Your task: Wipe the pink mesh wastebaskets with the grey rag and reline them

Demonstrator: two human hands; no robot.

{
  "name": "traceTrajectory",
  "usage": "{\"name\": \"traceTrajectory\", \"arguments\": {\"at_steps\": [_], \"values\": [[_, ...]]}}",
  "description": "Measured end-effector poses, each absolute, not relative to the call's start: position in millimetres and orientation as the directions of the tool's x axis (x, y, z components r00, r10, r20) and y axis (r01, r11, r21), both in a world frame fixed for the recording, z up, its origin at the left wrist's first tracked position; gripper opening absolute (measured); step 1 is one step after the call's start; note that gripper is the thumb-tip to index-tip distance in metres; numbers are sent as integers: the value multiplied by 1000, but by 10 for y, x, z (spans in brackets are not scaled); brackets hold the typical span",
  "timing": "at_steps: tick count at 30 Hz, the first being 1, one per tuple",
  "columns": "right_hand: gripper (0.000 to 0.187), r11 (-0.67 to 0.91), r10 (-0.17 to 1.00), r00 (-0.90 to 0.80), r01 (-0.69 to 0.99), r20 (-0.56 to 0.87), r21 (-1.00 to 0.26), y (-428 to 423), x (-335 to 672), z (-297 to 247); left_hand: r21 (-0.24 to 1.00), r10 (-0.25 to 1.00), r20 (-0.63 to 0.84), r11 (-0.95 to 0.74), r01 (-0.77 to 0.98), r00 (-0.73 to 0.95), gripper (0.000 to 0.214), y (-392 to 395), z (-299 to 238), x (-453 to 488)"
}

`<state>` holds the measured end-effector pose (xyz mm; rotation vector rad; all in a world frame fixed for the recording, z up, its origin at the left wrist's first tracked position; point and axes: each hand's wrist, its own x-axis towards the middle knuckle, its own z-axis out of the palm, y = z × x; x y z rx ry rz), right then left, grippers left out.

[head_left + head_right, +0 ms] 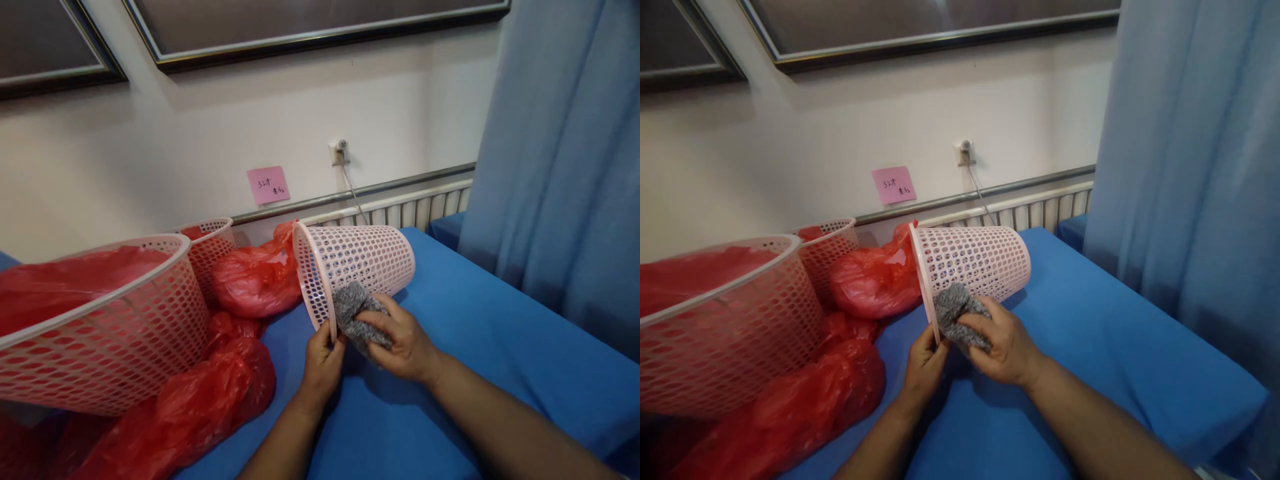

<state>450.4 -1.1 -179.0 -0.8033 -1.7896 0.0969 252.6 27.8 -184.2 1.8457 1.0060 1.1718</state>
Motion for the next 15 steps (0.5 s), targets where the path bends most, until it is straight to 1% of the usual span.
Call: {"name": "traceTrajectory", "arguments": {"at_steps": [1,2,3,4,5,6,7,8,9,10,11,12,13,14,15], "values": [[46,715,586,-56,504,808,-484,52,4555,-1827,880,892,362,-423,217,272,38,285,-1845,2517],[43,645,608,73,535,790,-546,128,4625,-1866,889,896,353,-411,204,269,38,297,-1852,2508],[41,556,621,226,548,751,-625,215,4714,-1904,894,899,344,-402,197,269,38,310,-1862,2501],[39,458,625,387,520,678,-720,311,4817,-1940,897,901,337,-395,198,272,38,322,-1875,2494],[39,366,624,539,438,566,-821,408,4928,-1972,896,902,331,-392,206,278,37,331,-1891,2490],[43,291,622,659,309,424,-906,500,5035,-1999,892,901,326,-394,221,287,36,336,-1910,2487],[47,237,620,733,166,280,-957,580,5127,-2021,883,897,323,-400,245,301,35,337,-1931,2485],[51,197,617,769,49,163,-979,639,5193,-2036,869,892,319,-410,276,321,33,335,-1952,2486],[53,175,612,784,-5,104,-985,672,5226,-2043,851,885,316,-424,311,342,31,332,-1974,2487],[54,173,603,788,18,120,-985,673,5221,-2042,829,878,315,-440,346,361,29,328,-1994,2488],[53,192,595,777,114,208,-975,643,5178,-2032,808,872,317,-454,375,373,27,327,-2010,2490],[51,230,590,731,253,341,-940,580,5102,-2014,792,868,319,-464,396,379,27,326,-2023,2492],[48,288,591,644,394,486,-873,490,4999,-1989,783,869,322,-468,410,377,27,328,-2031,2494],[46,367,592,518,509,617,-779,380,4879,-1959,782,871,322,-466,415,371,28,331,-2035,2494],[46,460,589,367,580,720,-672,259,4752,-1926,784,873,321,-463,413,368,29,334,-2034,2494]]}}
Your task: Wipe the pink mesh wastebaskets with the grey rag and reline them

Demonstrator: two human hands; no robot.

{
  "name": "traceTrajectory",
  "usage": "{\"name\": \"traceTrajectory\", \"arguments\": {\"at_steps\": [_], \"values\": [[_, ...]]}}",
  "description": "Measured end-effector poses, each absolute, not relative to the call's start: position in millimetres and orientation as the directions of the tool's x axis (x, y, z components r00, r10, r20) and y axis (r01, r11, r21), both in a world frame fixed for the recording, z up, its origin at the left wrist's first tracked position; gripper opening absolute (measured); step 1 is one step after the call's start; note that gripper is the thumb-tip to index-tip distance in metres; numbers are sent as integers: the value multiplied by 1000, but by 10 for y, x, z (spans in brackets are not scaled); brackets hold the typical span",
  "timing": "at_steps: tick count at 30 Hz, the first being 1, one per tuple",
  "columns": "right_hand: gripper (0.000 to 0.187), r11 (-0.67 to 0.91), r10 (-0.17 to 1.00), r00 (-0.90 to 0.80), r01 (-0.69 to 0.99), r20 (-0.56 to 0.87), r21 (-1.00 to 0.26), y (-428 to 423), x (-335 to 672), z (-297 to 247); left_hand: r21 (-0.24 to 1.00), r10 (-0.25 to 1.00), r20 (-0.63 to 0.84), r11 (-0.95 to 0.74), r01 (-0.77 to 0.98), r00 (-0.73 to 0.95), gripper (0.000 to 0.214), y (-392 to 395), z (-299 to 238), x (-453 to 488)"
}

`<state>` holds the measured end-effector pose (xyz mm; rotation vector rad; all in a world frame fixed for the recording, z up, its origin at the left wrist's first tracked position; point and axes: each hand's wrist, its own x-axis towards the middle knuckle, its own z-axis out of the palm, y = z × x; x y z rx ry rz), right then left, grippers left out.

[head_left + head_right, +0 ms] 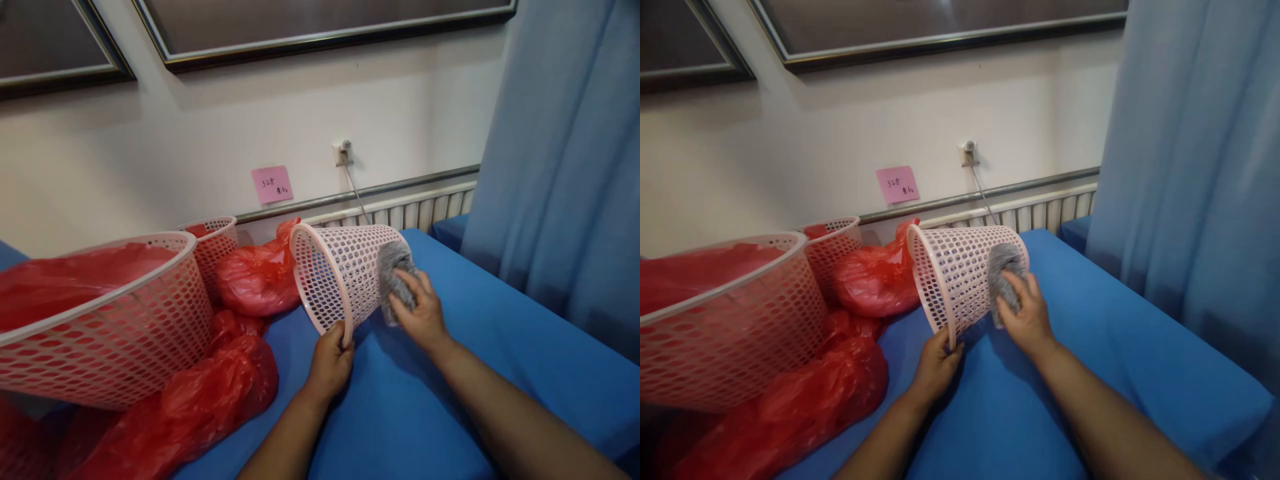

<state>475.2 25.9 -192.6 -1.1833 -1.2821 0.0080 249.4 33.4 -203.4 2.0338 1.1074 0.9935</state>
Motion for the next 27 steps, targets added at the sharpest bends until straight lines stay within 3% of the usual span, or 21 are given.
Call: {"name": "traceTrajectory", "arguments": {"at_steps": [3,5,7,9,12,14,16,18,20,23,25,27], "values": [[54,709,511,-29,578,859,-403,-48,4433,-1846,796,867,309,-461,393,390,32,345,-2020,2487],[56,770,465,-119,544,877,-334,-102,4349,-1839,794,863,305,-463,393,402,37,359,-2016,2475],[52,703,503,-8,585,864,-404,-1,4411,-1878,781,872,306,-459,423,382,47,382,-2024,2460],[46,522,578,267,606,771,-601,214,4612,-1949,762,883,309,-453,463,355,56,409,-2041,2445],[46,237,600,696,316,394,-919,573,5036,-2062,742,883,308,-456,492,354,60,441,-2069,2427],[45,166,600,777,109,188,-980,735,5259,-2115,740,878,302,-461,489,370,63,454,-2079,2418],[44,143,600,791,44,122,-989,795,5346,-2137,748,882,295,-452,487,367,65,464,-2079,2411],[46,157,584,791,113,184,-981,749,5284,-2119,757,891,295,-438,485,345,65,471,-2072,2406],[47,237,582,712,314,393,-920,607,5111,-2064,760,894,298,-435,484,336,65,470,-2057,2408],[45,505,561,302,613,771,-607,281,4772,-1944,748,875,313,-467,471,370,62,441,-2024,2427],[49,693,489,-3,609,873,-386,76,4579,-1876,739,856,320,-494,458,406,56,411,-2000,2447],[54,802,412,-181,537,893,-261,-35,4469,-1847,737,844,317,-506,448,432,50,389,-1985,2463]]}}
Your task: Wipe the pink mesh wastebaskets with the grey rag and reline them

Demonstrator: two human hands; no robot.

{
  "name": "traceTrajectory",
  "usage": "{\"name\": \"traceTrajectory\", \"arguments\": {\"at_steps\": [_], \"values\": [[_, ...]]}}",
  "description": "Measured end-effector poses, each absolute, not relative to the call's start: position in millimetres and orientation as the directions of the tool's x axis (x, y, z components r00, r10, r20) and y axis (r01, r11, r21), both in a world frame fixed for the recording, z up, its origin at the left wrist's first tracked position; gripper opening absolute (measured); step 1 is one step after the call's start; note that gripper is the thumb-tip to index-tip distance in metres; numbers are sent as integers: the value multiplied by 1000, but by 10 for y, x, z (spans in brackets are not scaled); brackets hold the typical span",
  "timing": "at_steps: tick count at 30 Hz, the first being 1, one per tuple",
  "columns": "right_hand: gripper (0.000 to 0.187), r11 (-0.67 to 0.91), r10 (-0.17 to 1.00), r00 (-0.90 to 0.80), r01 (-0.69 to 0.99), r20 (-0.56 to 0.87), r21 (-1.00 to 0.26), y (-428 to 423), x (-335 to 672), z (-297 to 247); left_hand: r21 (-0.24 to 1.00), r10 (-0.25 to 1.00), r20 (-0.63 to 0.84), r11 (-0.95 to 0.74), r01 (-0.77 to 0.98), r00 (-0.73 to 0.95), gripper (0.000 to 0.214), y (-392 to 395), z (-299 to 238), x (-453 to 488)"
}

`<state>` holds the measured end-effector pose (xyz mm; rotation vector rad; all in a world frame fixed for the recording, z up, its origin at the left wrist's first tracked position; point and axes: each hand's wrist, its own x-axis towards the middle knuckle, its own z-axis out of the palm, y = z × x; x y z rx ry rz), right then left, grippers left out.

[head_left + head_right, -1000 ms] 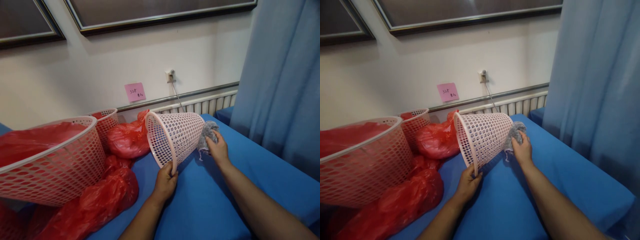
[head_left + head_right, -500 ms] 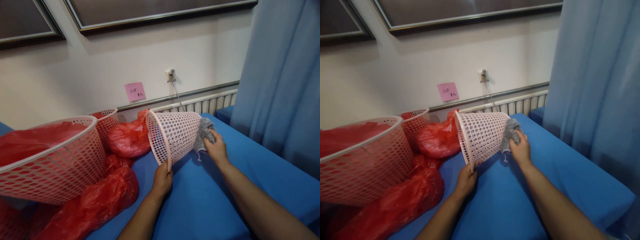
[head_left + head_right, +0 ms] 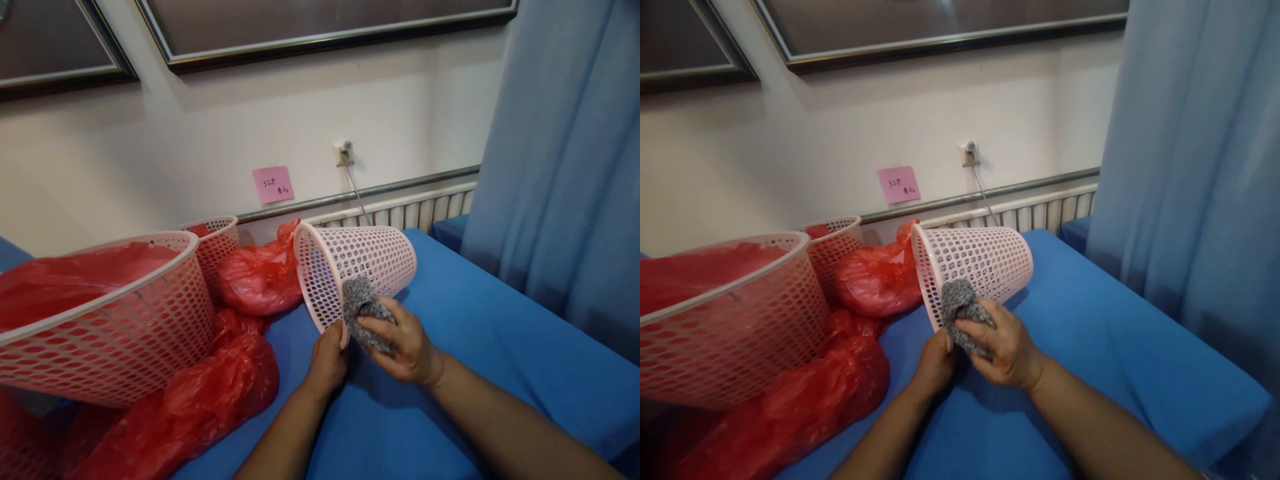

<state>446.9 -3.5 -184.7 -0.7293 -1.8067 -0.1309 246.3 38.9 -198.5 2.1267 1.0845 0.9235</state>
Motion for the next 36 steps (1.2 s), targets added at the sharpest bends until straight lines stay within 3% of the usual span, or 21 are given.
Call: {"name": "traceTrajectory", "arguments": {"at_steps": [2,5,7,8,10,11,13,15,18,20,23,27,29,31,33,34,36], "values": [[53,788,422,-136,544,896,-289,-7,4483,-1864,738,844,318,-506,447,432,50,386,-1985,2469],[44,532,565,303,578,768,-619,259,4745,-1936,716,845,323,-513,473,427,58,405,-2002,2464],[45,305,625,632,341,458,-889,485,5008,-1980,689,836,320,-528,497,445,62,413,-2000,2464],[48,227,642,714,171,279,-959,582,5130,-1996,675,827,321,-542,500,462,62,412,-1990,2467],[51,144,668,743,-91,29,-985,705,5297,-2015,650,798,329,-579,492,504,64,405,-1954,2476],[52,132,679,734,-149,-21,-980,725,5327,-2018,638,781,329,-598,485,531,64,402,-1934,2480],[53,158,674,738,-87,43,-984,684,5277,-2010,616,749,326,-631,471,577,63,405,-1905,2483],[52,248,646,712,144,274,-958,553,5117,-1979,604,725,309,-649,462,615,60,421,-1911,2474],[42,497,585,390,522,712,-694,270,4828,-1879,580,723,286,-653,487,629,57,441,-1972,2454],[44,665,522,120,563,844,-491,87,4688,-1788,572,743,288,-640,513,604,55,425,-1996,2460],[50,813,429,-136,490,893,-315,-92,4574,-1674,682,776,350,-595,426,524,46,341,-1946,2516],[49,834,421,-215,474,881,-283,-103,4530,-1690,834,837,406,-504,226,366,34,208,-1834,2598],[45,746,499,-45,530,865,-403,0,4590,-1761,862,855,391,-470,190,340,34,180,-1825,2606],[40,574,566,263,555,781,-603,168,4744,-1838,877,859,370,-448,173,353,35,181,-1849,2595],[39,380,588,579,420,566,-824,369,4972,-1899,882,854,355,-441,167,379,37,200,-1887,2578],[40,311,598,691,267,406,-912,466,5093,-1922,880,849,352,-443,168,394,38,212,-1907,2569],[42,241,642,761,-91,88,-966,620,5295,-1956,872,835,351,-456,176,424,39,238,-1944,2557]]}}
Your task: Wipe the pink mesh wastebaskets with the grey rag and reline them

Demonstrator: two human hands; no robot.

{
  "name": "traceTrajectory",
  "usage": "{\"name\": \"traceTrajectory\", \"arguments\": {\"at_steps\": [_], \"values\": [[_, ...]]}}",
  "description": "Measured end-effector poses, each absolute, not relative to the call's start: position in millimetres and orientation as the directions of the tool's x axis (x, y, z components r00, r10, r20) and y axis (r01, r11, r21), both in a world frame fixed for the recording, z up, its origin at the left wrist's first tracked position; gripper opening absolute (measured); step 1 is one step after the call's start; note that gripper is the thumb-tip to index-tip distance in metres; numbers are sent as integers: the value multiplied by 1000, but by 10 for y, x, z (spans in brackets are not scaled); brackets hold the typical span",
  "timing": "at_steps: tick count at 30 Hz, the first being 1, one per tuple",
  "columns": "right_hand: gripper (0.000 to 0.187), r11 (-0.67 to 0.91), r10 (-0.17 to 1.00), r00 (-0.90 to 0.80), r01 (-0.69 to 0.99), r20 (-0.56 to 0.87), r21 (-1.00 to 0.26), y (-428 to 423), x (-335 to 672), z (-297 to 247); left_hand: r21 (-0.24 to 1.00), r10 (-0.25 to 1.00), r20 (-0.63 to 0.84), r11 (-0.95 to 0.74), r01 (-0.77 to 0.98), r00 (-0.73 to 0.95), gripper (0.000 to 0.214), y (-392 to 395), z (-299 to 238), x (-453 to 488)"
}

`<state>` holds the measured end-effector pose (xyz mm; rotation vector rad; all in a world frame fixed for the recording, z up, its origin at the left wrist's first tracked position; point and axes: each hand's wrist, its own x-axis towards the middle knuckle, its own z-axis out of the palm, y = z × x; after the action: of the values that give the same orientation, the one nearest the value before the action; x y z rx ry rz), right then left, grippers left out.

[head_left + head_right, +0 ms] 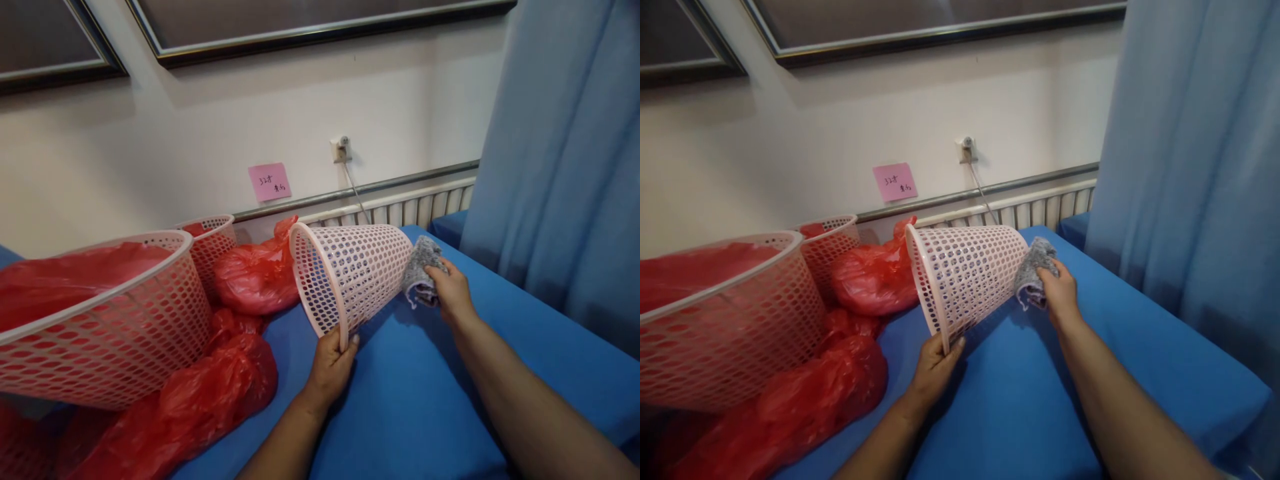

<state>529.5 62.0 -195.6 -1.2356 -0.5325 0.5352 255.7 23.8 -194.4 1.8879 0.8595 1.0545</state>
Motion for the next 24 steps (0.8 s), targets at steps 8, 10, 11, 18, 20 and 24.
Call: {"name": "traceTrajectory", "arguments": {"at_steps": [8,10,11,18,20,24], "values": [[40,425,623,528,392,578,-816,318,4917,-1891,795,782,381,-549,256,493,55,331,-1975,2557],[42,619,581,213,510,785,-597,80,4678,-1830,795,770,387,-557,239,508,52,327,-1953,2572],[45,706,546,67,500,835,-502,-22,4579,-1804,803,765,378,-551,226,522,50,324,-1945,2579],[41,483,618,381,507,688,-714,229,4748,-1902,773,762,388,-576,267,519,64,386,-1957,2581],[43,276,640,659,284,396,-918,488,5014,-1990,753,739,392,-600,271,548,67,400,-1953,2583],[42,166,705,709,-206,-30,-964,783,5358,-2108,722,693,398,-641,260,602,67,393,-1932,2584]]}}
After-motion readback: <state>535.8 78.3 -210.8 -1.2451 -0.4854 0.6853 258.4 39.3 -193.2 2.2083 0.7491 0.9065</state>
